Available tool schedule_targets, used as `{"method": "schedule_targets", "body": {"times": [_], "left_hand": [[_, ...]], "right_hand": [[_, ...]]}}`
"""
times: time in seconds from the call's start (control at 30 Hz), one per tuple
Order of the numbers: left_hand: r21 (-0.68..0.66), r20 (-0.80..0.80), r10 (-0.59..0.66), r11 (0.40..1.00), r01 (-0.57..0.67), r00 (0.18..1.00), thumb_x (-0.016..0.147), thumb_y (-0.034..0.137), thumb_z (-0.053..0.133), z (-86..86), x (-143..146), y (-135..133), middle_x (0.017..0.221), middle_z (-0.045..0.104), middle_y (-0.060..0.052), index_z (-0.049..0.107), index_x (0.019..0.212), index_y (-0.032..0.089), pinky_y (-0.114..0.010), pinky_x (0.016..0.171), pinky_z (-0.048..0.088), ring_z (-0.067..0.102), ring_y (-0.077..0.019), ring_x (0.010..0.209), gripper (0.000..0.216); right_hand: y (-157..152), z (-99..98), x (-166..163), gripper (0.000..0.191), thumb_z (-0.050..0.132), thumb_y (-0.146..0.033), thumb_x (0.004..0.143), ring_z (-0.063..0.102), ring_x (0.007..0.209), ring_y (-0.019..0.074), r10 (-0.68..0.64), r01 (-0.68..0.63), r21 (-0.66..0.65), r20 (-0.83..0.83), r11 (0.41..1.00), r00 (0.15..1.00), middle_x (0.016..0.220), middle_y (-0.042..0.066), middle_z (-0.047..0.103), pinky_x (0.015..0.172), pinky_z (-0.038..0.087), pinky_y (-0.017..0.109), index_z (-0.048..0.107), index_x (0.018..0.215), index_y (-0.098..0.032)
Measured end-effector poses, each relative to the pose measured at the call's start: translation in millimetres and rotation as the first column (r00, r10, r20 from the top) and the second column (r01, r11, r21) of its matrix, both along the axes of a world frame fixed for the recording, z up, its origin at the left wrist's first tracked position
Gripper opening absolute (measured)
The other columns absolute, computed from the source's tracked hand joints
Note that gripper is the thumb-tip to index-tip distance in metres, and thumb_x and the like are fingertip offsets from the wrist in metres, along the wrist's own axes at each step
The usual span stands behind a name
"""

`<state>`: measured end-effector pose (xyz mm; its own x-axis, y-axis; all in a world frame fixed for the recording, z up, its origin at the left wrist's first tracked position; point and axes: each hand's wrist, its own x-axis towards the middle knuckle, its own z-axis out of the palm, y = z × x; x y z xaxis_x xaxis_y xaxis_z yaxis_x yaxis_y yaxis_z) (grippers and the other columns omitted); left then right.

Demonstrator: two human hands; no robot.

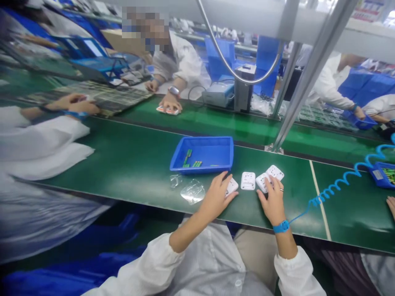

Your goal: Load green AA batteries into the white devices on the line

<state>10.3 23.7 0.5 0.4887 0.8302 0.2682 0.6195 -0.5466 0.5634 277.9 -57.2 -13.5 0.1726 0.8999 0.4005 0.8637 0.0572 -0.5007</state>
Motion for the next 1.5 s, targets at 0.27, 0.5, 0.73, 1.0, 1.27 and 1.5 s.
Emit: {"method": "schedule_targets", "body": {"times": [0.27,0.5,0.73,1.0,1.27,1.5], "left_hand": [[-0.078,0.01,-0.104,0.991,0.104,0.995,0.104,0.02,0.062,-11.5,-9,-14,0.184,0.031,-0.021,0.035,0.176,0.024,-0.063,0.134,0.046,0.037,-0.041,0.17,0.077],[0.015,-0.076,-0.132,0.991,0.134,0.988,0.102,0.027,0.079,1.5,9,18,0.175,0.05,-0.013,0.061,0.157,0.029,-0.063,0.137,0.038,0.044,-0.0389,0.165,0.058],[0.067,-0.108,-0.059,0.996,0.066,0.992,0.102,0.025,0.078,-5.6,31,-1,0.174,0.052,-0.017,0.06,0.158,0.026,-0.061,0.13,0.043,0.049,-0.04,0.16,0.059],[0.09,-0.095,0.133,0.988,-0.124,0.987,0.1,0.028,0.081,8.3,49,-29,0.172,0.05,-0.02,0.058,0.152,0.021,-0.058,0.12,0.05,0.054,-0.0395,0.151,0.058],[0.006,0.034,0.116,0.993,-0.117,0.993,0.098,0.044,0.084,3.4,56,-32,0.179,0.036,-0.029,0.047,0.158,0.014,-0.066,0.132,0.041,0.043,-0.0467,0.164,0.077],[-0.038,-0.012,0.15,0.988,-0.15,0.989,0.101,0.027,0.075,5.0,79,-36,0.181,0.034,-0.029,0.043,0.161,0.01,-0.063,0.132,0.043,0.04,-0.0474,0.167,0.07]], "right_hand": [[11,9.4,5,0.054,0.059,-0.055,0.111,0.058,0.145,0.0437,-0.009,0.007,0.03,0.089,1.0,0.996,0.157,0.021,0.061,0.121,0.044,0.07,0.066,0.158,-0.029],[16,3.6,27,0.074,0.066,-0.067,0.104,0.034,0.163,0.0528,-0.054,0.059,-0.023,0.169,0.998,0.984,0.177,0.021,0.042,0.122,0.041,0.078,0.057,0.167,-0.029],[68,10.4,56,0.066,0.063,-0.061,0.108,0.024,0.173,0.0447,0.247,-0.212,-0.197,0.169,0.957,0.954,0.182,0.014,0.042,0.137,0.029,0.07,0.061,0.165,-0.026],[150,29.6,69,0.069,0.075,-0.065,0.102,0.033,0.169,0.0413,0.568,-0.537,-0.237,0.086,0.81,0.818,0.178,0.012,0.049,0.138,0.027,0.067,0.066,0.162,-0.032],[160,19.0,64,0.061,0.07,-0.065,0.104,0.048,0.157,0.0413,0.52,-0.513,-0.095,0.09,0.853,0.849,0.17,0.016,0.053,0.134,0.036,0.066,0.071,0.156,-0.032],[161,12.2,63,0.054,0.064,-0.051,0.107,0.047,0.16,0.039,0.468,-0.463,-0.075,0.063,0.883,0.882,0.174,0.017,0.049,0.134,0.038,0.063,0.07,0.156,-0.027]]}}
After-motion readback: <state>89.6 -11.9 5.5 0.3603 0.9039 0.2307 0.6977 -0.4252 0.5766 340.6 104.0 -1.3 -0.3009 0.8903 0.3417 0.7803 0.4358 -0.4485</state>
